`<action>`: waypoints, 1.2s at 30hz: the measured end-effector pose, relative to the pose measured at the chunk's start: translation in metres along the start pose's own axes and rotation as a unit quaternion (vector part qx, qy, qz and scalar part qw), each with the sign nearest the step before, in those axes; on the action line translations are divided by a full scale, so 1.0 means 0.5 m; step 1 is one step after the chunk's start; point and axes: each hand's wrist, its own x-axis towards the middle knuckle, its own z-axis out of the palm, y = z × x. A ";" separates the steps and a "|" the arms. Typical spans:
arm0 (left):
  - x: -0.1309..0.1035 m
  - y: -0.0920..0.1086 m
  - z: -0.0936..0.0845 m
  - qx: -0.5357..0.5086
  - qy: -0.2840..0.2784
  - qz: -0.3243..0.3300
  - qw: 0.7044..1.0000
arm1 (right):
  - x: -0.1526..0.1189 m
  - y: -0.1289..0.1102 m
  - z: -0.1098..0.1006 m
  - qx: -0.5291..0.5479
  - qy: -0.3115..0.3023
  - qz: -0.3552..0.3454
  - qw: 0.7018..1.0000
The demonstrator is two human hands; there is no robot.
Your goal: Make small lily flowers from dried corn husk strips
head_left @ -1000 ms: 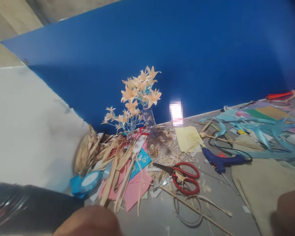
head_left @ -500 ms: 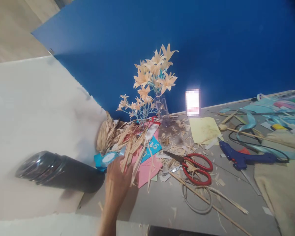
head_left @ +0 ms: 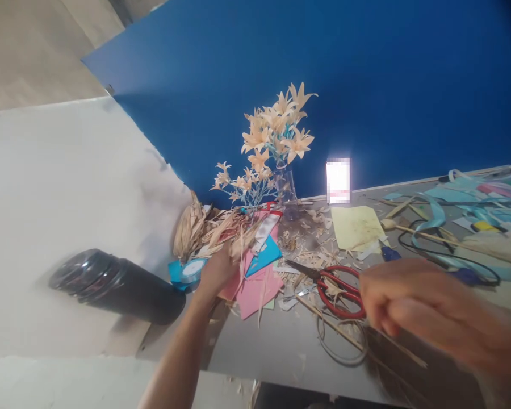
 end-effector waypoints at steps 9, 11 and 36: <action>0.042 -0.019 -0.052 0.002 0.118 0.014 0.993 | 0.014 0.085 0.086 -0.002 0.025 0.009 1.000; 0.027 0.001 -0.036 0.055 0.166 0.009 0.985 | 0.003 0.100 0.086 0.005 0.060 0.012 0.998; -0.015 0.054 0.078 -0.216 0.040 0.198 0.955 | 0.002 0.161 -0.029 0.057 0.391 0.184 0.900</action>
